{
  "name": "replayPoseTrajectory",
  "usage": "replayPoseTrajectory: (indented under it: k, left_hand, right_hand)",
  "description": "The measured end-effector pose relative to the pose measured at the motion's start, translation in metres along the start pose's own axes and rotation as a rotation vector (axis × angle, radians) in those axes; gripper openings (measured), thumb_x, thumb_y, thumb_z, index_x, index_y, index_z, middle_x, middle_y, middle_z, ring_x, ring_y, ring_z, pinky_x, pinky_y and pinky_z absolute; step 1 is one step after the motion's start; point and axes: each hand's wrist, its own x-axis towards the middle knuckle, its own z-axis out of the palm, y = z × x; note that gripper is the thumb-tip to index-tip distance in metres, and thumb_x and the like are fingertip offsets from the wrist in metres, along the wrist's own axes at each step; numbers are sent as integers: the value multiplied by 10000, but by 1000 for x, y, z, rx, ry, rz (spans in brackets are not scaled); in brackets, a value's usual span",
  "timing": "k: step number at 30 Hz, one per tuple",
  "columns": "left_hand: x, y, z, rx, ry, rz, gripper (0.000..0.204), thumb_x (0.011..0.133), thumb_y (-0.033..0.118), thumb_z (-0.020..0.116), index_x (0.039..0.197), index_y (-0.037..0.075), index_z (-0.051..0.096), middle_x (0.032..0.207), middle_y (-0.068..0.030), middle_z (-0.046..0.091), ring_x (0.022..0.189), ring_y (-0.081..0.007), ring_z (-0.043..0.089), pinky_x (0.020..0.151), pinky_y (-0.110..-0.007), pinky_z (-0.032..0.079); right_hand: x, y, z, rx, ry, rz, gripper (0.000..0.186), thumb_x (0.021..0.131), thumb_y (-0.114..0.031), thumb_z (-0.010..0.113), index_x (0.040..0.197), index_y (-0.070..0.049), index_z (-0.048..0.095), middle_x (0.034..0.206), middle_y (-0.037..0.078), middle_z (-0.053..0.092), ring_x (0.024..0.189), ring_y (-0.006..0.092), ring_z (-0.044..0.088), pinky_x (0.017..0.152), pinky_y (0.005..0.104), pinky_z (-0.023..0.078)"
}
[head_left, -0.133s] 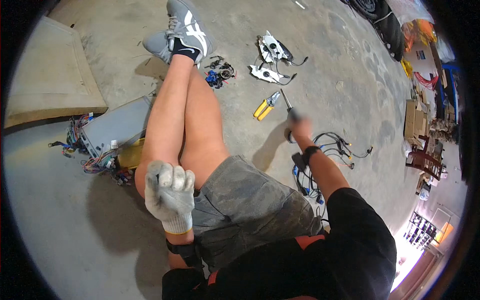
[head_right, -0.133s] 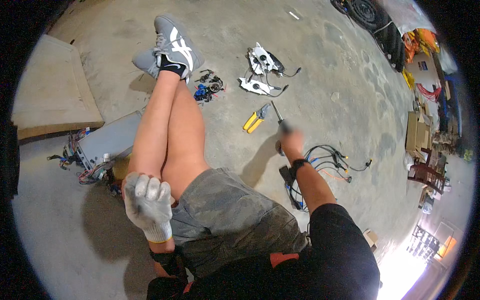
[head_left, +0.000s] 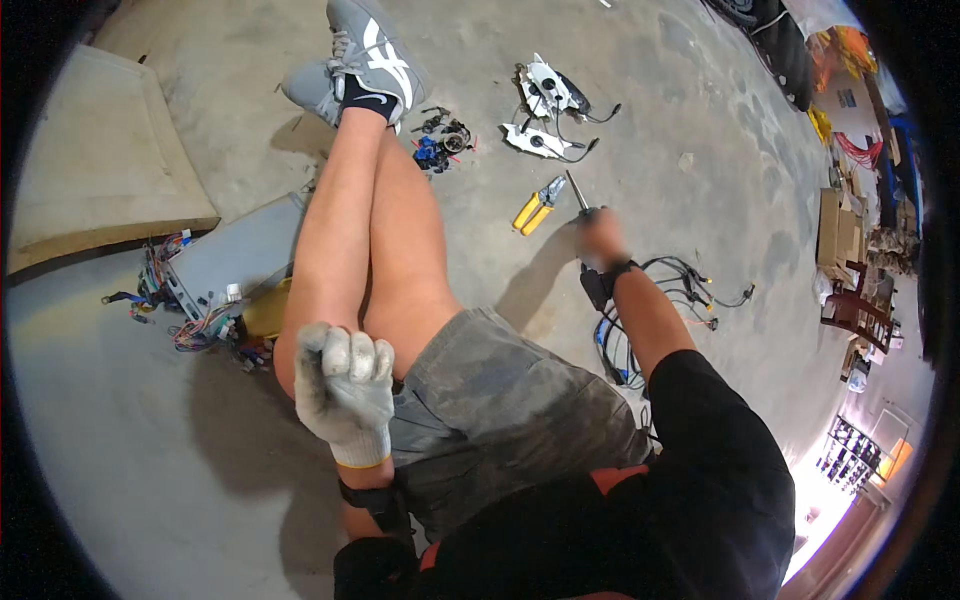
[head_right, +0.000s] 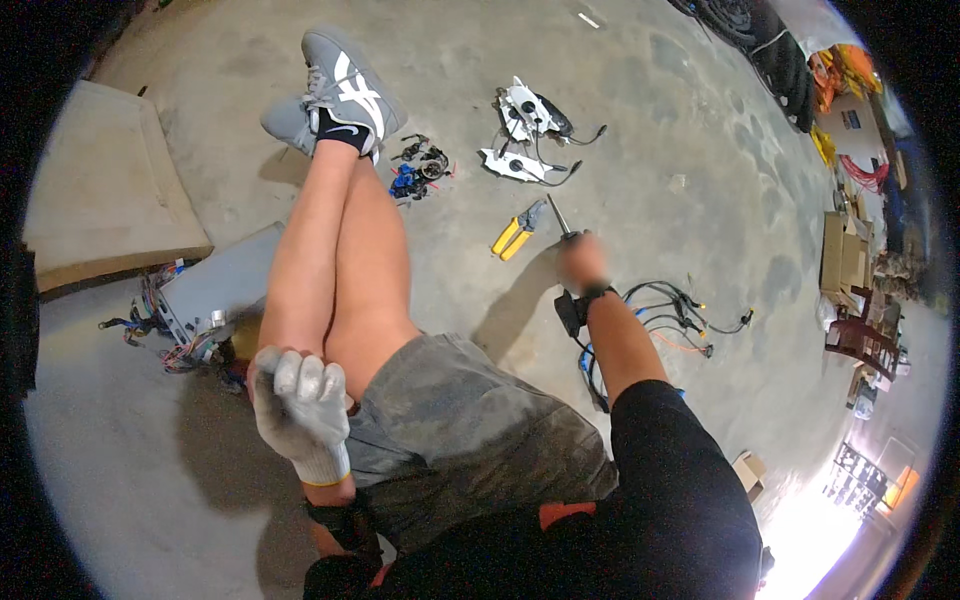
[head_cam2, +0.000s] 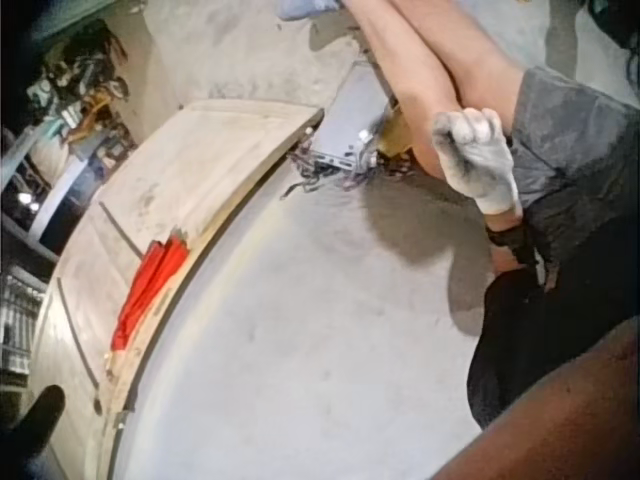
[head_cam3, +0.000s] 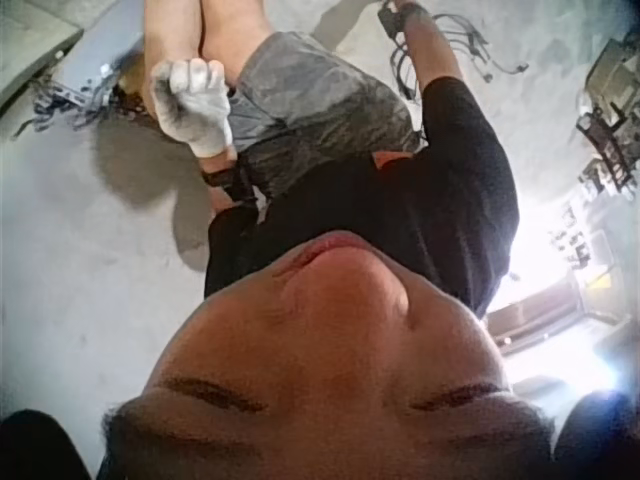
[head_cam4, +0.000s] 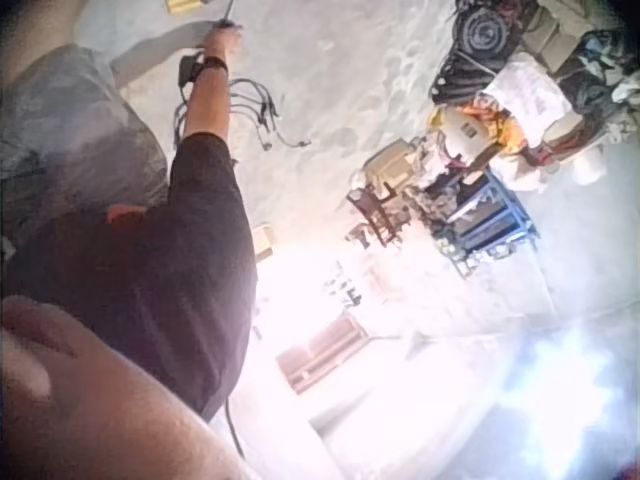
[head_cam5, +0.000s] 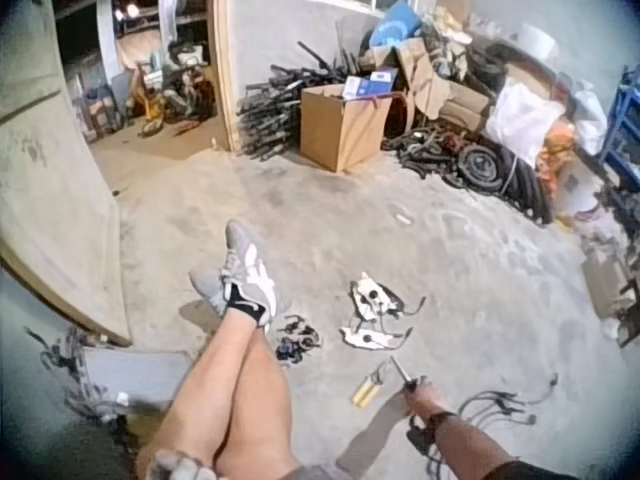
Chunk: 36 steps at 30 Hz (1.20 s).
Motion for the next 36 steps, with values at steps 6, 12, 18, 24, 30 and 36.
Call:
replayPoseTrajectory:
  k: [6, 12, 18, 24, 30, 36]
  left_hand:
    - [-4, -4, -7, 46, 39, 25, 300, 1091, 312, 442, 1233, 107, 609, 894, 5, 621, 832, -183, 564, 766, -357, 398]
    - [-2, -9, -4, 43, 23, 9, 296, 1086, 322, 458, 1234, 109, 599, 890, 12, 605, 828, -185, 559, 770, -366, 397]
    - [-4, -9, -6, 48, 90, 25, 285, 1078, 327, 473, 1232, 121, 594, 877, 16, 587, 804, -186, 537, 767, -369, 395]
    - [-4, -4, -3, 57, 65, 15, 282, 1084, 317, 455, 1213, 129, 620, 842, 25, 549, 792, -188, 518, 746, -366, 388]
    - [-1, -10, -5, -5, 81, 21, 287, 1096, 304, 430, 1206, 126, 626, 837, 20, 556, 782, -196, 532, 732, -373, 402]
    - [-4, -7, -3, 17, 39, 32, 280, 1086, 302, 421, 1208, 109, 585, 833, 3, 512, 779, -184, 491, 754, -383, 382]
  right_hand:
    - [-11, -6, 11, -174, -118, -122, 437, 885, -225, 654, 1270, -52, 543, 1340, 212, 572, 1239, 388, 588, 1011, 515, 489]
    - [0, 18, 15, 19, -147, -209, 519, 830, -263, 695, 1214, 47, 535, 1272, 291, 590, 1195, 443, 586, 1005, 469, 499]
    - [-17, 21, 8, 39, -182, -236, 562, 803, -387, 738, 1136, 48, 615, 1091, 285, 679, 1082, 401, 667, 875, 477, 548]
    - [-13, -34, -10, 47, -303, -304, 323, 821, -298, 714, 950, -4, 692, 1099, 265, 681, 1043, 410, 670, 846, 479, 551]
    - [25, -110, -23, -12, -85, -561, 362, 862, -217, 677, 1191, -65, 680, 1252, 204, 642, 1136, 390, 642, 949, 456, 535]
    - [50, -155, -9, -152, 38, -573, 577, 906, -353, 694, 1429, -164, 539, 1508, 115, 491, 1197, 365, 633, 949, 478, 543]
